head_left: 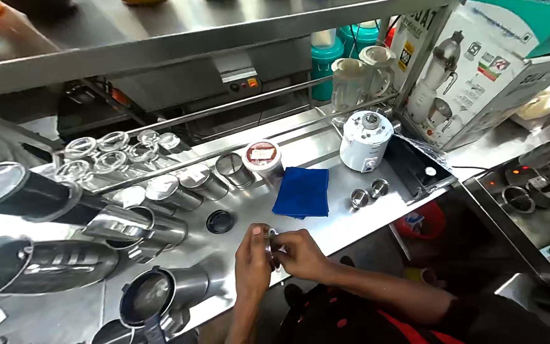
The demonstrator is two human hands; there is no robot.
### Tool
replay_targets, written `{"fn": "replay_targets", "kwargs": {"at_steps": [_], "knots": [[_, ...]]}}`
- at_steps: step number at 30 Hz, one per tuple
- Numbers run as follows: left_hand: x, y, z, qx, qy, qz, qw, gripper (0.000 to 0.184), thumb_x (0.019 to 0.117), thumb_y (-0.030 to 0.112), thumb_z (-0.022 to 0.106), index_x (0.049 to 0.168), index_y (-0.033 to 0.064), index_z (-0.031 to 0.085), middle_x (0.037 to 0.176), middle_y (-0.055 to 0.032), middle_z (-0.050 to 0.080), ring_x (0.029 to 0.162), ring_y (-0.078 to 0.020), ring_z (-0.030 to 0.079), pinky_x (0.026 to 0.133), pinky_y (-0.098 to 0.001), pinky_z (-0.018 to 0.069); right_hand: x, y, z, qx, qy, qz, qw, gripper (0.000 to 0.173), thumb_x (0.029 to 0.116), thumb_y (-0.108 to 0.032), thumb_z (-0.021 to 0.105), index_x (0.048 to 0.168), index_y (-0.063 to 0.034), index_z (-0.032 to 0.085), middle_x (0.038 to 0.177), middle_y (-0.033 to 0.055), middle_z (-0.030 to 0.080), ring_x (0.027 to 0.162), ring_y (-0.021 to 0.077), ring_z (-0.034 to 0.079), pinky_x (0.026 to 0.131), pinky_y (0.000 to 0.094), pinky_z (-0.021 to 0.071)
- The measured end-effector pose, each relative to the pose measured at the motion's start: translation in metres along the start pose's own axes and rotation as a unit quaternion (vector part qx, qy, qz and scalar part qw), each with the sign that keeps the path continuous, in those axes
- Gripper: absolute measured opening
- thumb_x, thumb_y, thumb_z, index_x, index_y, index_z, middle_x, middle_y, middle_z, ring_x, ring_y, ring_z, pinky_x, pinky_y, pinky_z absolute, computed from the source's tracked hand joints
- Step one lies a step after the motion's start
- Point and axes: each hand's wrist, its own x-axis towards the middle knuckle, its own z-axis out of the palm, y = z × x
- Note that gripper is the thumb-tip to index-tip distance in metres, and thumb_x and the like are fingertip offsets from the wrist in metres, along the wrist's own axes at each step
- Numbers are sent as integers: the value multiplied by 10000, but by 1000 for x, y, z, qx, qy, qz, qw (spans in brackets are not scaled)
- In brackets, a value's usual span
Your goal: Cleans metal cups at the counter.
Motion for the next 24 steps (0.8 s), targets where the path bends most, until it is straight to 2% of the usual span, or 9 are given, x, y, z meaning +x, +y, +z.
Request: {"fn": "replay_targets", "kwargs": {"at_steps": [3,5,7,9,12,14,16,22,24], "knots": [[13,-47,4,-121,-51,131,983,469,1050,554,390,1123,184,669,893,52,642,694,-53,600,606,-234,537,-2,-7,-8,236,-63,204,948,110,889,-7,713,999,-4,712,891,55,689,717,96,619,658,277,546],[18,-66,13,-285,-56,102,951,455,1018,582,440,1156,223,682,1026,46,684,868,-65,660,747,-257,576,-3,-10,-16,379,-48,277,882,166,892,0,672,1046,-59,692,787,3,629,572,36,481,511,202,386],[20,-66,21,-436,-18,33,899,472,1058,530,347,1179,214,676,1118,7,696,1012,-129,677,837,-349,597,-3,-21,-30,449,42,263,853,170,919,-60,639,1063,-144,675,732,-46,583,524,9,436,492,182,384],[18,-65,21,-547,0,-58,835,614,1034,635,261,1214,224,681,1136,-49,705,995,-199,691,776,-432,602,-2,-34,-47,388,152,192,889,174,923,-56,674,1072,-136,715,825,-15,654,591,24,512,529,188,442],[11,-63,20,-599,-47,-129,789,726,950,773,266,1212,247,693,1054,-114,713,773,-246,692,570,-413,573,-3,-32,-56,138,189,35,971,157,914,-14,709,1047,-87,751,1020,33,714,938,135,653,827,330,565],[9,-57,23,-585,-65,-111,801,725,973,744,252,1212,220,692,1072,-111,717,842,-239,706,627,-418,591,1,-25,-45,-35,174,-50,983,150,899,-54,712,996,-139,788,1011,-22,744,1023,151,665,936,411,537],[10,-51,27,-562,-61,-56,823,677,1030,661,236,1233,188,676,1119,-64,715,997,-184,703,807,-405,608,4,-23,-27,-140,169,-135,966,139,908,-85,684,975,-138,794,928,-35,753,931,117,691,962,405,530],[3,-34,41,-440,15,-4,898,476,1064,548,335,1154,238,684,1028,34,726,937,-68,698,798,-284,602,12,-40,-5,-10,193,-11,981,166,907,-48,712,1037,-121,783,971,-8,754,826,89,712,742,309,627],[1,-36,42,-404,13,28,914,377,1034,523,441,1146,252,679,1023,67,713,922,-28,673,785,-233,575,8,-41,2,-27,189,-43,981,164,902,-51,692,1015,-115,792,945,6,715,844,105,677,728,298,592]]}}
